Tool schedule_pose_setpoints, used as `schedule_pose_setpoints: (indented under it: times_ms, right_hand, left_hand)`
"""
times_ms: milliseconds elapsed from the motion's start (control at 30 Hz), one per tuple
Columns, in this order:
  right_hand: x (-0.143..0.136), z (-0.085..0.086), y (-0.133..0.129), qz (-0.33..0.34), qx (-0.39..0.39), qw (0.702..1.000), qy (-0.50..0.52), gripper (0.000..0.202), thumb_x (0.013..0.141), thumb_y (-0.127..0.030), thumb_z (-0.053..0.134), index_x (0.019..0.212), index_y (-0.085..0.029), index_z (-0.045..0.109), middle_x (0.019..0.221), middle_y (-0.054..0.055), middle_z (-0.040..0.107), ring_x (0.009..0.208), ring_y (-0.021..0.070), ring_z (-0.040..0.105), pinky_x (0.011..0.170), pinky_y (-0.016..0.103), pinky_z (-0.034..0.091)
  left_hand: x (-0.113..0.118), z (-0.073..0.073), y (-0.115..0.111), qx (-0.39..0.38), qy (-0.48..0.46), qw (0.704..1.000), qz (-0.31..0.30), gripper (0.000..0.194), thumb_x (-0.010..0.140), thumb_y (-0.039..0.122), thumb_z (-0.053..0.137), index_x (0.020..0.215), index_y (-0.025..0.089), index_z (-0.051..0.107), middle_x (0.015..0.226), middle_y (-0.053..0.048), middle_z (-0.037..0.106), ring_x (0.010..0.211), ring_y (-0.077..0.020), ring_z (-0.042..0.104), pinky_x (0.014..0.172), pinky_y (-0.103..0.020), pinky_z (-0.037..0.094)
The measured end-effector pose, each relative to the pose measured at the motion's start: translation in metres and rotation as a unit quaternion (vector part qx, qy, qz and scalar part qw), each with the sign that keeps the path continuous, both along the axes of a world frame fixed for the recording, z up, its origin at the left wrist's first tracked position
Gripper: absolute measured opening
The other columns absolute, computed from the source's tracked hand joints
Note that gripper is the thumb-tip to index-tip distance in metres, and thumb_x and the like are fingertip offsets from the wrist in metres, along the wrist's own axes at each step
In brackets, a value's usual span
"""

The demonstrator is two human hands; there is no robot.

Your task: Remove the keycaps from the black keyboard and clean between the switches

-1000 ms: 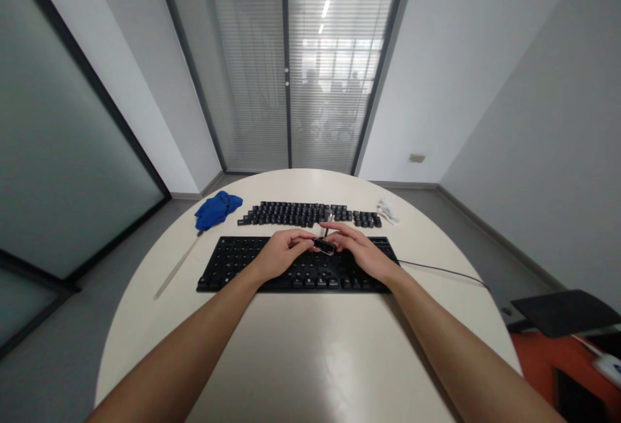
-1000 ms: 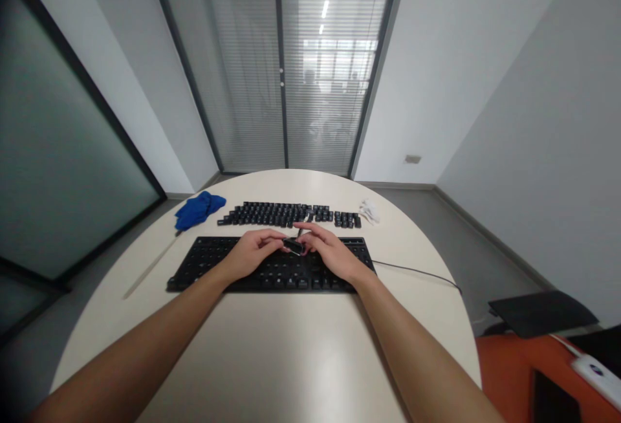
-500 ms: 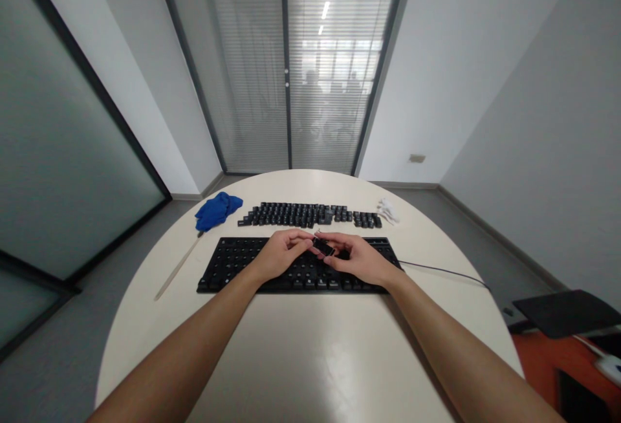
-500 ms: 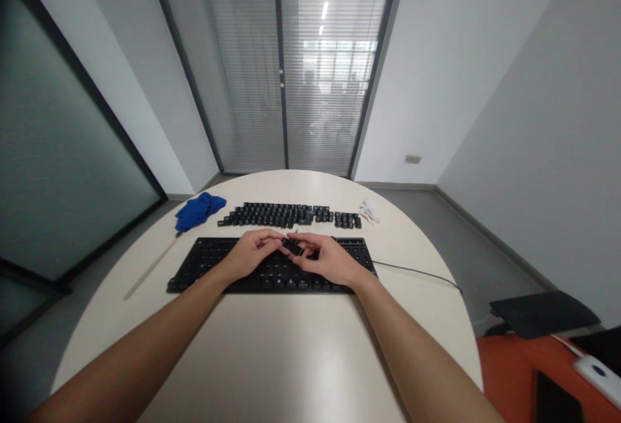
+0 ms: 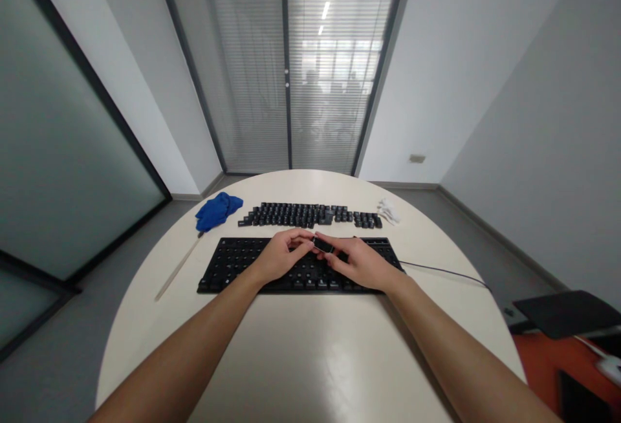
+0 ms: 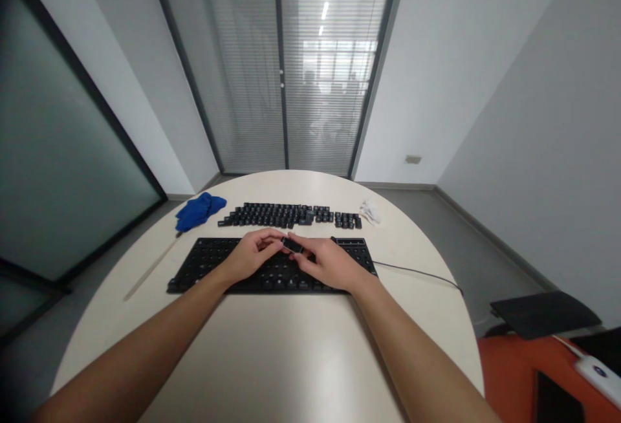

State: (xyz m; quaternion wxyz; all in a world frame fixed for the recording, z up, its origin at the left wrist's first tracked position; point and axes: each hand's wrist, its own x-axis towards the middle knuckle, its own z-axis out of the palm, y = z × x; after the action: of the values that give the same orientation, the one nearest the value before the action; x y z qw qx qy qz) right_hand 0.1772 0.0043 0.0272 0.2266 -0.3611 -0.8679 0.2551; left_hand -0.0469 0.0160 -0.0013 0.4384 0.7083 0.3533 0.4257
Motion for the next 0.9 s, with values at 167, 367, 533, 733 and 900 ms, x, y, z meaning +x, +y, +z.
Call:
schedule_pose_setpoints:
  times_ms: [167,367,533,733,900]
  right_hand:
    - [-0.002,0.006,-0.003,0.001,0.075,0.996,-0.048,0.051,0.095,-0.025,0.048,0.145,-0.014,0.049,0.107,0.013,0.075,0.084,0.0215,0.071,0.079,0.031,0.051]
    - [-0.002,0.006,-0.004,0.0,0.091,0.995,-0.044,0.05,0.094,-0.026,0.051,0.142,-0.015,0.052,0.1,0.011,0.076,0.077,0.0201,0.069,0.075,0.03,0.05]
    - [-0.002,0.006,-0.005,0.001,0.059,0.998,-0.001,0.05,0.09,-0.029,0.058,0.138,-0.019,0.055,0.101,0.008,0.075,0.077,0.0187,0.068,0.074,0.029,0.049]
    - [-0.002,0.007,-0.006,0.026,-0.017,0.996,0.078,0.042,0.089,-0.027,0.06,0.129,-0.017,0.056,0.093,0.004,0.075,0.078,0.0176,0.068,0.076,0.029,0.05]
    - [-0.002,0.009,-0.007,0.041,-0.049,0.991,0.12,0.041,0.089,-0.029,0.062,0.127,-0.017,0.056,0.094,0.005,0.074,0.081,0.0174,0.068,0.078,0.03,0.052]
  left_hand:
    - [0.001,0.003,-0.002,0.01,0.016,1.0,0.0,0.02,0.09,0.029,0.062,0.103,0.014,0.064,0.089,-0.006,0.075,0.085,-0.0186,0.072,0.085,-0.032,0.054]
    - [0.001,0.005,-0.004,0.035,0.029,0.999,0.012,0.016,0.088,0.026,0.062,0.098,0.014,0.064,0.084,-0.005,0.073,0.08,-0.0179,0.072,0.08,-0.03,0.054]
    - [0.0,0.007,-0.005,0.047,0.027,0.999,0.006,0.015,0.088,0.025,0.061,0.097,0.014,0.065,0.085,-0.005,0.073,0.081,-0.0177,0.071,0.079,-0.03,0.054]
    - [0.001,0.012,-0.007,0.071,0.027,0.997,0.014,0.017,0.088,0.027,0.062,0.098,0.015,0.07,0.096,-0.007,0.074,0.087,-0.0189,0.07,0.083,-0.031,0.055]
    - [0.001,0.016,-0.009,0.082,-0.004,0.996,0.026,0.018,0.089,0.027,0.061,0.098,0.015,0.069,0.098,-0.008,0.07,0.09,-0.0191,0.067,0.082,-0.029,0.054]
